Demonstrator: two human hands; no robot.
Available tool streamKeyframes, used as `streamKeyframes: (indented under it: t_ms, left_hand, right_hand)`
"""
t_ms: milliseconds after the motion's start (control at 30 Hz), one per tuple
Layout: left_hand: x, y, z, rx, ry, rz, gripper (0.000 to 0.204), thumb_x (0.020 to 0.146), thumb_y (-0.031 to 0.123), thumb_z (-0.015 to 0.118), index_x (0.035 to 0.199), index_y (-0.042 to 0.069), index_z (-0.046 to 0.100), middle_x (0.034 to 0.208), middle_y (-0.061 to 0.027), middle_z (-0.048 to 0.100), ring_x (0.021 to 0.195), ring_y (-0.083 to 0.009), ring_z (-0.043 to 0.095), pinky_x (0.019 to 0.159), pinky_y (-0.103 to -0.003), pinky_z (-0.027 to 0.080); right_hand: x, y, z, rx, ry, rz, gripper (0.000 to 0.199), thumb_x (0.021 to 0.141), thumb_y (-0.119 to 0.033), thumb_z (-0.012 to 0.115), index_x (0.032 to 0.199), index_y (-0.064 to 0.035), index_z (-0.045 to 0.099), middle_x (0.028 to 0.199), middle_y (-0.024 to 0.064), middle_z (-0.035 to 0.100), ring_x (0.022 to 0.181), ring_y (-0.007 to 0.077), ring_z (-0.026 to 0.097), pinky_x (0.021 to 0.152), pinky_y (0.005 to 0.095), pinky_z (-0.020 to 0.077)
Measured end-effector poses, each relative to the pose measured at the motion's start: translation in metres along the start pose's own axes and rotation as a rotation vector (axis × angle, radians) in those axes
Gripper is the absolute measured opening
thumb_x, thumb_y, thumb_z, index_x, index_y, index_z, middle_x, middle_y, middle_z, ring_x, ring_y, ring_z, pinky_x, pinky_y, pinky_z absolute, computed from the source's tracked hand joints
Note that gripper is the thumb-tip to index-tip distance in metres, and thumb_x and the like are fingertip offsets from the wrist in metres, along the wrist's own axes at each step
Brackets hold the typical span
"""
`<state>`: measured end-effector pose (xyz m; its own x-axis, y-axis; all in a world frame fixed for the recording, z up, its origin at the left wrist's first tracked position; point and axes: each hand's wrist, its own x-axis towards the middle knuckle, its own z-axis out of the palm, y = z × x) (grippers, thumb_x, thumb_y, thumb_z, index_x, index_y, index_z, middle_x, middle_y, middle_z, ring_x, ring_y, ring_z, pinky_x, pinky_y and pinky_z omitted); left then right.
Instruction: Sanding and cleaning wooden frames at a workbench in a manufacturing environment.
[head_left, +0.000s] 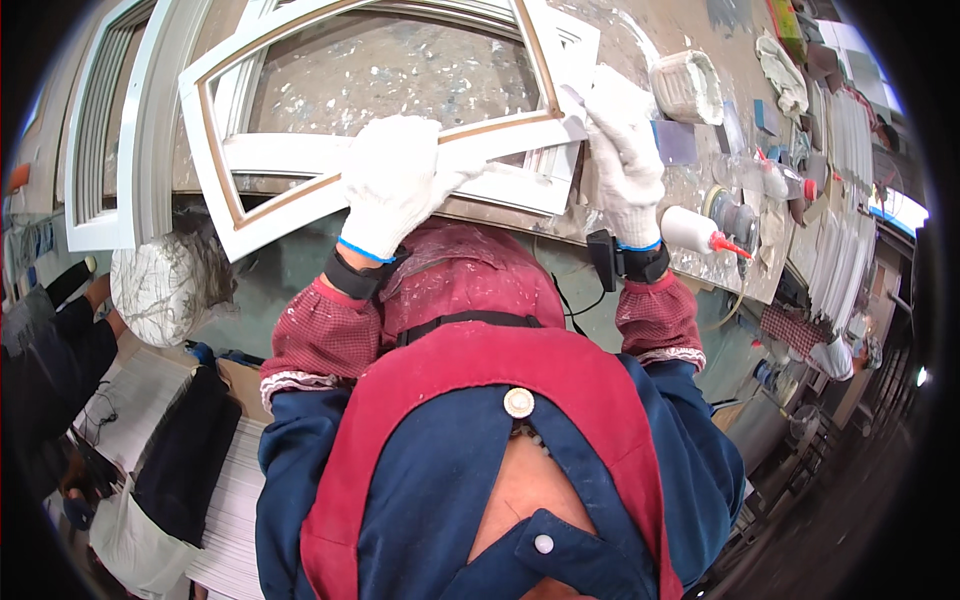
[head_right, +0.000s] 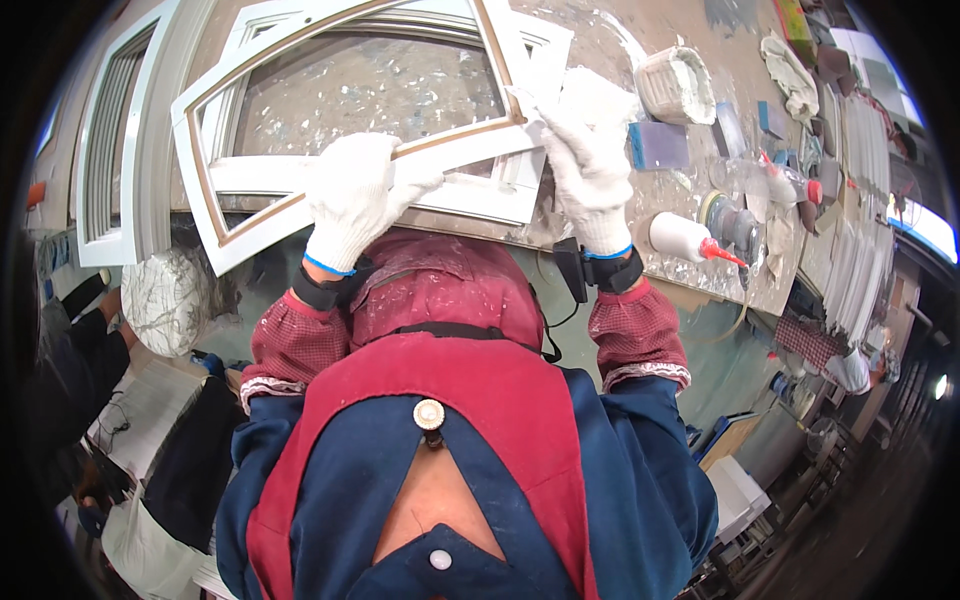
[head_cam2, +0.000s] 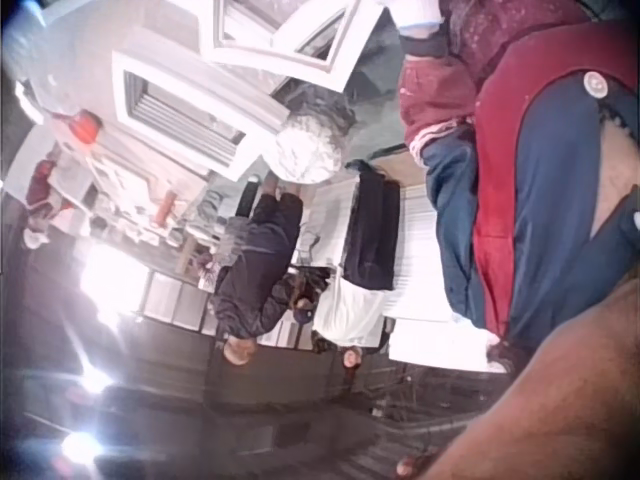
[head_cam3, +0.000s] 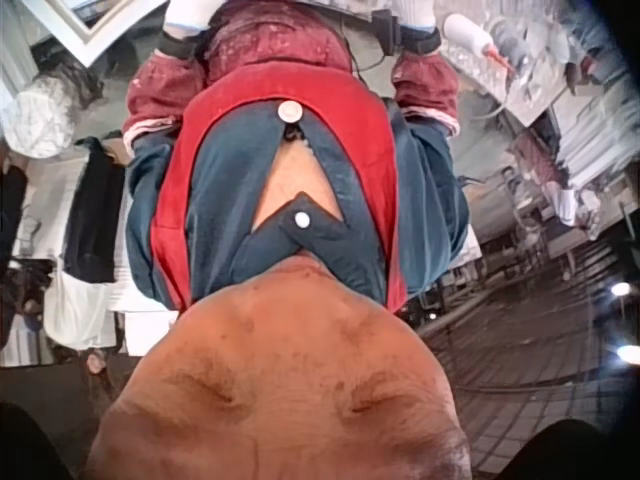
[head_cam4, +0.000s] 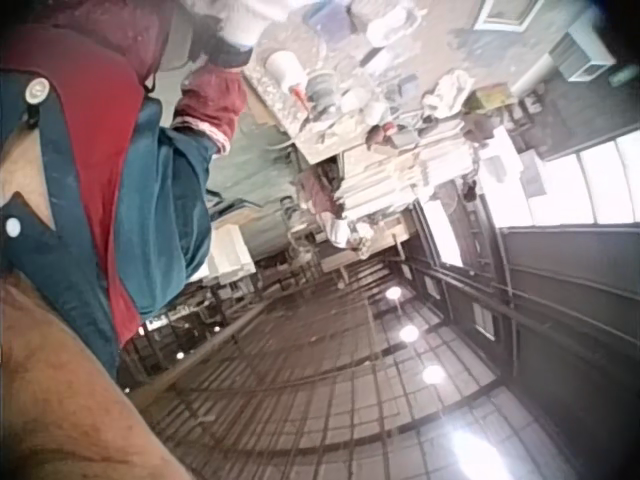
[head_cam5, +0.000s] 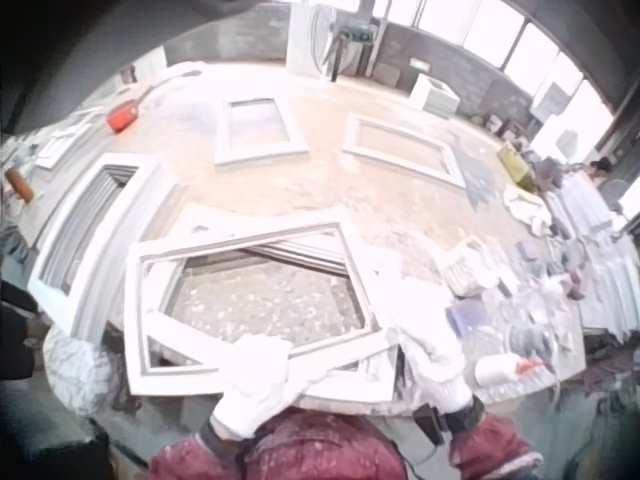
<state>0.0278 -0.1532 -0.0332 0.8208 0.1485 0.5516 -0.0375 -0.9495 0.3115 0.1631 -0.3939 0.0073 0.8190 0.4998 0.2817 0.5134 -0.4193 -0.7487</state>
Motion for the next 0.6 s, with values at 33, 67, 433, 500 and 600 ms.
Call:
streamKeyframes:
  t_ms: [33, 67, 433, 500, 600]
  left_hand:
    - [0.001, -0.003, -0.004, 0.011, 0.003, -0.007, 0.051, 0.075, 0.056, 0.079, 0.091, 0.009, 0.067, 0.083, -0.0084, 0.064, 0.081, -0.0273, 0.063, 0.071, -0.038, 0.051]
    - [0.005, -0.006, -0.011, -0.017, -0.112, 0.013, 0.051, 0.075, 0.054, 0.079, 0.093, 0.008, 0.067, 0.084, -0.0091, 0.064, 0.081, -0.0286, 0.063, 0.073, -0.039, 0.051]
    - [-0.006, -0.111, -0.034, -0.392, -0.417, 0.026, 0.043, 0.068, 0.026, 0.077, 0.108, 0.01, 0.068, 0.087, -0.0097, 0.058, 0.091, -0.0301, 0.061, 0.077, -0.044, 0.05]
    - [0.001, -0.093, -0.065, -0.085, -0.497, 0.109, 0.047, 0.074, 0.022, 0.074, 0.12, 0.015, 0.067, 0.108, -0.0105, 0.065, 0.117, -0.0297, 0.06, 0.095, -0.046, 0.05]
    - [-0.008, -0.077, -0.074, 0.023, -0.49, -0.004, 0.057, 0.079, 0.021, 0.067, 0.136, 0.02, 0.061, 0.15, -0.0091, 0.052, 0.143, -0.0337, 0.042, 0.118, -0.048, 0.034]
  right_hand:
    - [0.003, -0.002, -0.002, 0.008, -0.007, -0.008, 0.025, 0.097, 0.0, 0.062, 0.12, -0.0019, 0.071, 0.115, 0.0104, 0.071, 0.102, 0.0171, 0.067, 0.091, 0.0318, 0.0529]
    - [0.006, -0.002, -0.006, 0.172, -0.016, 0.108, 0.024, 0.095, -0.002, 0.065, 0.117, -0.003, 0.073, 0.111, 0.0105, 0.072, 0.099, 0.0179, 0.068, 0.089, 0.0311, 0.0532]
    - [0.078, -0.012, -0.036, -0.061, -0.725, -0.291, 0.032, 0.089, -0.018, 0.072, 0.119, -0.0091, 0.074, 0.111, 0.0085, 0.073, 0.103, 0.0254, 0.067, 0.093, 0.0374, 0.0509]
    - [0.085, -0.01, -0.031, -0.196, -0.752, -0.626, 0.037, 0.088, -0.019, 0.072, 0.124, -0.0106, 0.072, 0.109, 0.0086, 0.074, 0.102, 0.0276, 0.067, 0.091, 0.0378, 0.0512]
    - [0.095, -0.007, -0.016, -0.195, -0.827, -0.734, 0.041, 0.087, -0.022, 0.071, 0.127, -0.0117, 0.07, 0.103, 0.0079, 0.073, 0.1, 0.028, 0.067, 0.087, 0.0378, 0.052]
